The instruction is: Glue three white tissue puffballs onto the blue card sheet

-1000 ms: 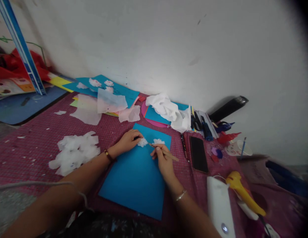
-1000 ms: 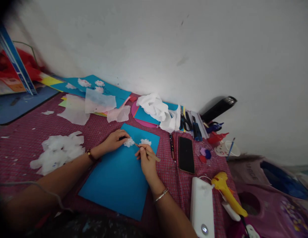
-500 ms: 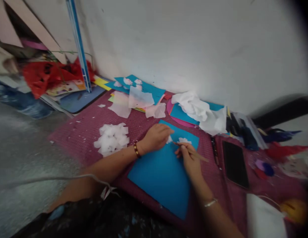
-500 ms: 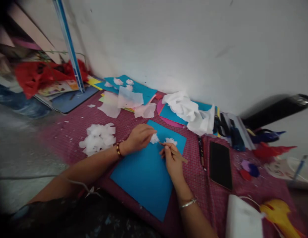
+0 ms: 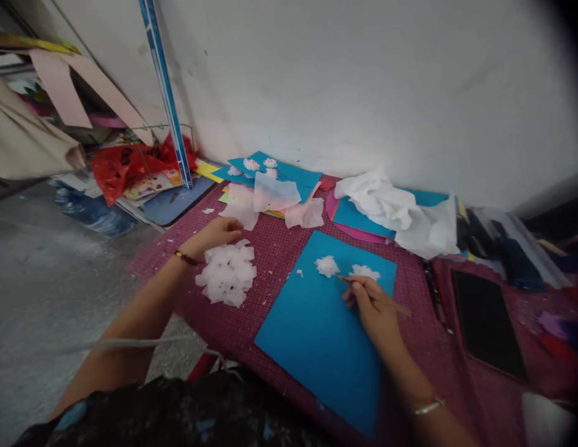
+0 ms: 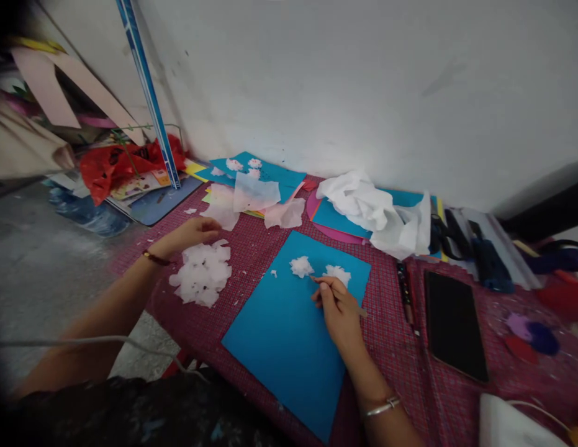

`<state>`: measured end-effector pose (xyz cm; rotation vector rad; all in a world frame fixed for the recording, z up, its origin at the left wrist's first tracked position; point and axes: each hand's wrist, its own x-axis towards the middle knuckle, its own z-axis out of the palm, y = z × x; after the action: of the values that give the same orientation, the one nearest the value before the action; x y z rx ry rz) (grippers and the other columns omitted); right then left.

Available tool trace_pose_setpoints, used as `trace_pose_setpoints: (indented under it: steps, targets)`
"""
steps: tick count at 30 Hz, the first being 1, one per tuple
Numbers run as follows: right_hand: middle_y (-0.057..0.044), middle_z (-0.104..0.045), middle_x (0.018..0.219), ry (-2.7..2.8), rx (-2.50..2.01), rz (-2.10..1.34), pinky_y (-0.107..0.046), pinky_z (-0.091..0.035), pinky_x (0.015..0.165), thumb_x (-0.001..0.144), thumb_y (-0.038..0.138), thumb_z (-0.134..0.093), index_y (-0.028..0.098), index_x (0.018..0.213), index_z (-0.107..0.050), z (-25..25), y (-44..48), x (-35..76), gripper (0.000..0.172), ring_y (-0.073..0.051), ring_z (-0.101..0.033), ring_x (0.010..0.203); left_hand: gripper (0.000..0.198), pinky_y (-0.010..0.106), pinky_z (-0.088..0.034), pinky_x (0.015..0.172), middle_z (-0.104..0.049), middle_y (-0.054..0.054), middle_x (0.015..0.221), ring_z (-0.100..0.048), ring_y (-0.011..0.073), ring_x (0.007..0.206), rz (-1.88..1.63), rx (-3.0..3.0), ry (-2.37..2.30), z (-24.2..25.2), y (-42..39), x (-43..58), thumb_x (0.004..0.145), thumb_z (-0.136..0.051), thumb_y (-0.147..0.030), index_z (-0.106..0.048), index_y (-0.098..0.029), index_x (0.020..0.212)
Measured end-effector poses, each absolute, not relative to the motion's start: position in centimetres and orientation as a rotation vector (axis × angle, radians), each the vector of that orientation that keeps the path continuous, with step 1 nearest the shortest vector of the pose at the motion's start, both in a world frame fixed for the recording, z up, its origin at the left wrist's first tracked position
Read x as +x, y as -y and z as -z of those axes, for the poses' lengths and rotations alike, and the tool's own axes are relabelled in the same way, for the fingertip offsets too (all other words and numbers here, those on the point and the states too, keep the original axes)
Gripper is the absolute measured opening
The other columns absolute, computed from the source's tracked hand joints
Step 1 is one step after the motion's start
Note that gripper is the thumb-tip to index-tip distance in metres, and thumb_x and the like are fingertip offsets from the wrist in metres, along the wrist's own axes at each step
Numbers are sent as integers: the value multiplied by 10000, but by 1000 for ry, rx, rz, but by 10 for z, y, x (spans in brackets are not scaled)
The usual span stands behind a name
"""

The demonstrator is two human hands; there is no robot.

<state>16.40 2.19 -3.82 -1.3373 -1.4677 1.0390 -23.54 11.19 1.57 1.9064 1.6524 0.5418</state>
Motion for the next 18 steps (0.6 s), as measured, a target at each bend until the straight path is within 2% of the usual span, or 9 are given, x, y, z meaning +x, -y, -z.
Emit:
trace_pose_setpoints:
  steps: [4,7,9,12,15,18]
  targets:
    - [-22,-647,699,1477,-1343,-1038,-294,-493,552,916,442,-482,223,917,-637,38,-22,165,269,-169,-588,587,327,307,-525,797,-710,58,1027,-652,190,898,-409,1875,-1451,-17,-91,-250,733,-607,-279,-666,-189,1042]
    - [-26,-650,720,1490,-1353,-1041,-295,-499,564,923,442,-472,228,926,-632,39,-22,166,268,-170,-593,603,373,327,-501,879,-694,76,1098,-634,208,982,-408,1944,-1459,-20,-86,-245,706,-627,-249,-671,-188,1072]
    - [-29,-653,734,1493,-1362,-1045,-299,-502,572,926,442,-468,226,939,-630,40,-22,166,270,-171,-595,609,335,314,-502,849,-705,74,1053,-637,200,936,-418,1961,-1468,-20,-87,-241,705,-635,-262,-689,-187,1027]
    - [-30,-651,727,1490,-1358,-1048,-304,-502,570,926,441,-464,221,939,-628,40,-22,166,274,-171,-596,603,234,260,-489,678,-710,60,867,-625,162,745,-470,1852,-1560,-15,-90,-236,762,-591,-330,-706,-164,879]
    - [-27,-650,713,1499,-1360,-1030,-301,-493,559,919,427,-477,221,927,-634,39,-22,165,260,-169,-594,592,247,217,-395,526,-639,16,671,-535,121,574,-614,1689,-1737,-14,-90,-234,778,-561,-368,-679,-152,754]
    - [-19,-650,696,1480,-1358,-1024,-293,-479,551,909,412,-489,219,918,-641,36,-21,162,246,-163,-589,581,240,200,-297,464,-512,-37,553,-412,91,488,-808,1629,-1855,-24,-88,-233,767,-577,-385,-633,-162,699]
